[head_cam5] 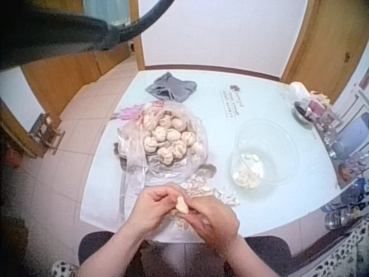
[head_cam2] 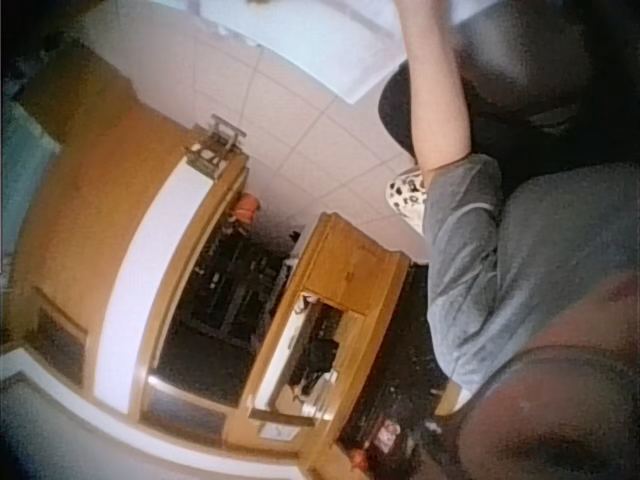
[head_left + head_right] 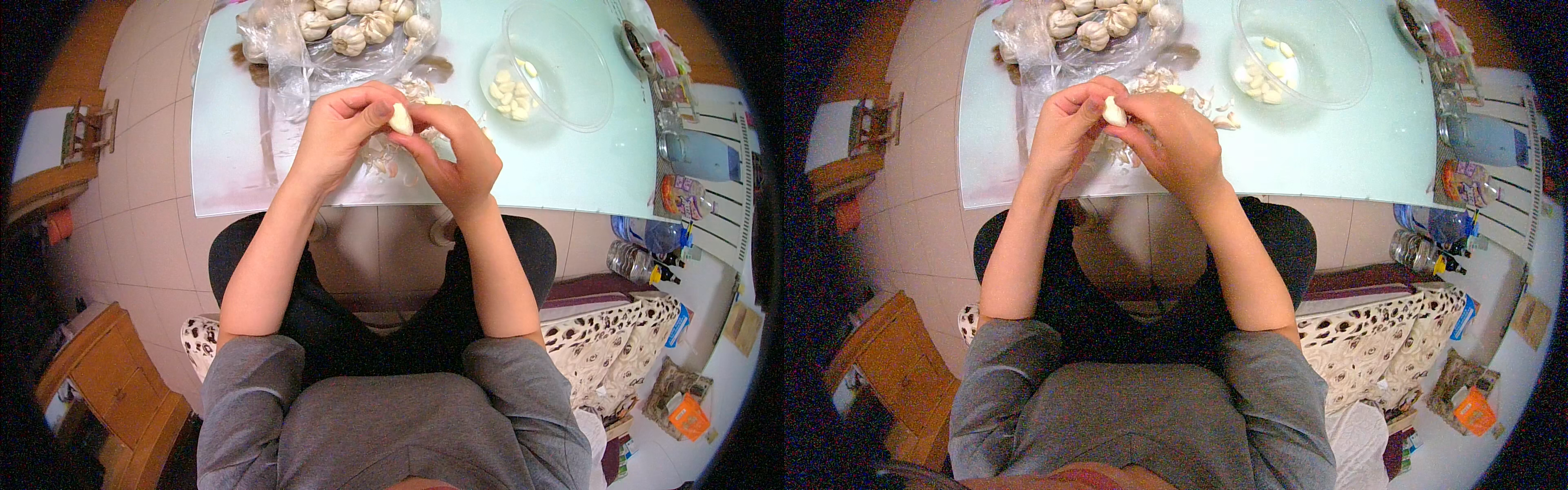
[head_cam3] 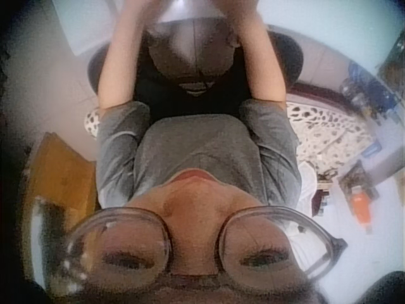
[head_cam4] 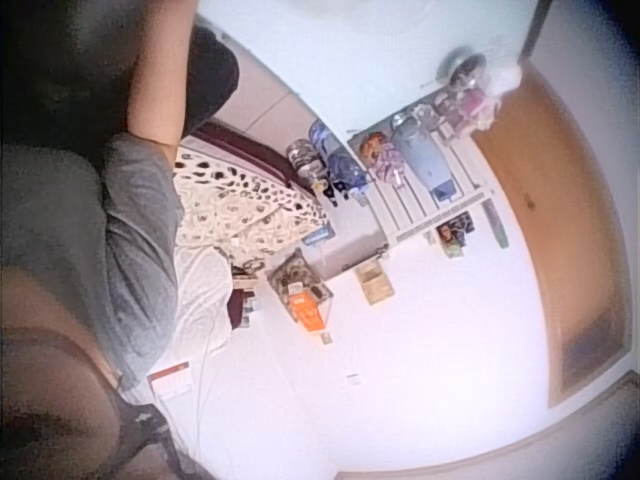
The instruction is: The person peels garlic by hand at a table, removing the skin from individual cloves and placing the peeled cloves into a clear bowl.
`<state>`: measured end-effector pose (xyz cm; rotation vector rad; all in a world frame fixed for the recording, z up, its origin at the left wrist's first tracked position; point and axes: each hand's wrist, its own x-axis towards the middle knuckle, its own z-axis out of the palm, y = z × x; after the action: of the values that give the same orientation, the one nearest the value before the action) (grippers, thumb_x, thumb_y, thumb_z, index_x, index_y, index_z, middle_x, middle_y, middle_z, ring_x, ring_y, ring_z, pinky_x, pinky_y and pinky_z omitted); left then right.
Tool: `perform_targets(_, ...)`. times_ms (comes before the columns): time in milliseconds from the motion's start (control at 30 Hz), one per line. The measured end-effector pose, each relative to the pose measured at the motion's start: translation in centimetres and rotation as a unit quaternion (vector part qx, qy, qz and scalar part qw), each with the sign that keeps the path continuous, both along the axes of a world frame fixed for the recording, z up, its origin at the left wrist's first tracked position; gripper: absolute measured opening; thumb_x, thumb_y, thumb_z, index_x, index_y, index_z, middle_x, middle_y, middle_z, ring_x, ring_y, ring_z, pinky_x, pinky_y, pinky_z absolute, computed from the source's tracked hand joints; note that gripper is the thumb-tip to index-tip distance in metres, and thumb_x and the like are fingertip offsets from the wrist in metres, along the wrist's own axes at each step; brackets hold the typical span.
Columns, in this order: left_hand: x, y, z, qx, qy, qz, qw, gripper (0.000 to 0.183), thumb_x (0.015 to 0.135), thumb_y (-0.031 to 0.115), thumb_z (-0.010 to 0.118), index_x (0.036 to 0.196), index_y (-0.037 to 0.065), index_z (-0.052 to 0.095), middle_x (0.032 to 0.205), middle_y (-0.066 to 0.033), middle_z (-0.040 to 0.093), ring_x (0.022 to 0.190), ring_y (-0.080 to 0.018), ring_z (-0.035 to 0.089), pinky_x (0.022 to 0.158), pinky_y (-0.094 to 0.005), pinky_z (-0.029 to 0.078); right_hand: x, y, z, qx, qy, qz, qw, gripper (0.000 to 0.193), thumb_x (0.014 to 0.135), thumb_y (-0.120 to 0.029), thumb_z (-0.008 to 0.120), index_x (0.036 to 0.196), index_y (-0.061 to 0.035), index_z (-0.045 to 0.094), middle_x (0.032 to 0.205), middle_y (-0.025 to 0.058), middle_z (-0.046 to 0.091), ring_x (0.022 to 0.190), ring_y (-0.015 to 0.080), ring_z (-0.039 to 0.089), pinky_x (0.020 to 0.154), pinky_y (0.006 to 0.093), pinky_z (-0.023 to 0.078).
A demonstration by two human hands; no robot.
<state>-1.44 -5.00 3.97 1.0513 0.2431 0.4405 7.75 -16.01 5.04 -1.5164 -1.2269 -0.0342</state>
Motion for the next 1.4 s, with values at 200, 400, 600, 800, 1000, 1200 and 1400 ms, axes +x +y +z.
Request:
perform_targets(200, -0.01, 0.11, -0.10, 0.026, -0.006, -0.002, 1.000, 0.025, 0.079, 0.022, 0.056, 0.081, -0.003, 0.059, 0.086, -0.0058, 0.056, 0.080, -0.0122, 0.051, 0.075, -0.0237, 0.040, 0.44, 0.16, -0.41, 0.030, -0.070, 0.009, 0.997, 0.021, 0.064, -0.016, 0.068, 0.078, -0.0071, 0.056, 0.074, 0.0060, 0.059, 0.066, 0.0222, 0.057, 0.058, 0.0289, 0.045)
perform_targets(400, 0.00, 0.11, -0.12, 0.026, -0.001, -0.004, 1.000, 0.024, 0.079, 0.021, 0.056, 0.080, -0.003, 0.059, 0.086, -0.0057, 0.056, 0.079, -0.0118, 0.051, 0.074, -0.0234, 0.040, 0.36, 0.20, -0.47, 0.046, -0.038, 0.019, 0.998, 0.020, 0.063, -0.017, 0.068, 0.076, -0.0072, 0.057, 0.074, 0.0057, 0.059, 0.066, 0.0220, 0.057, 0.058, 0.0286, 0.045)
perform_targets(600, 0.02, 0.04, 0.06, 0.018, -0.005, -0.001, 1.000, 0.023, 0.080, 0.019, 0.056, 0.080, -0.003, 0.059, 0.086, -0.0059, 0.056, 0.079, -0.0115, 0.051, 0.073, -0.0230, 0.040, 0.21, 0.18, -0.33, 0.028, -0.045, 0.002, 0.999, 0.019, 0.065, -0.019, 0.067, 0.077, -0.0080, 0.057, 0.075, 0.0060, 0.059, 0.068, 0.0221, 0.056, 0.059, 0.0288, 0.045)
perform_targets(800, 0.08, -0.10, -0.02, 0.046, -0.003, 0.020, 0.999, 0.019, 0.079, 0.016, 0.056, 0.079, -0.003, 0.059, 0.086, -0.0063, 0.056, 0.079, -0.0121, 0.051, 0.073, -0.0237, 0.040, 0.07, -0.03, -0.19, -0.012, -0.039, -0.014, 0.999, 0.018, 0.066, -0.020, 0.065, 0.077, -0.0078, 0.058, 0.076, 0.0057, 0.059, 0.071, 0.0225, 0.056, 0.061, 0.0297, 0.045)
perform_targets(1000, 0.17, -0.31, 0.00, 0.049, -0.004, 0.032, 0.998, 0.019, 0.079, 0.017, 0.056, 0.079, -0.002, 0.058, 0.087, -0.0067, 0.054, 0.079, -0.0122, 0.050, 0.072, -0.0233, 0.041, 0.17, -0.01, -0.26, 0.007, -0.035, -0.015, 0.999, 0.015, 0.068, -0.019, 0.064, 0.077, -0.0075, 0.059, 0.079, 0.0055, 0.059, 0.072, 0.0230, 0.056, 0.062, 0.0298, 0.045)
perform_targets(1200, 0.13, -0.35, 0.07, 0.042, 0.001, 0.048, 0.998, 0.012, 0.078, 0.009, 0.057, 0.079, -0.002, 0.059, 0.085, -0.0059, 0.056, 0.078, -0.0112, 0.051, 0.072, -0.0231, 0.041, 0.37, -0.02, -0.35, -0.015, -0.063, 0.000, 0.998, 0.013, 0.069, -0.017, 0.063, 0.077, -0.0073, 0.059, 0.081, 0.0064, 0.059, 0.073, 0.0231, 0.056, 0.063, 0.0301, 0.045)
perform_targets(1400, -0.04, -0.36, 0.07, 0.050, 0.005, 0.036, 0.998, 0.021, 0.079, 0.020, 0.057, 0.078, -0.001, 0.057, 0.090, -0.0080, 0.053, 0.082, -0.0136, 0.050, 0.073, -0.0242, 0.041, 0.11, -0.09, -0.26, 0.003, -0.022, -0.001, 1.000, 0.014, 0.070, -0.019, 0.062, 0.077, -0.0076, 0.059, 0.080, 0.0066, 0.059, 0.073, 0.0239, 0.056, 0.063, 0.0304, 0.045)
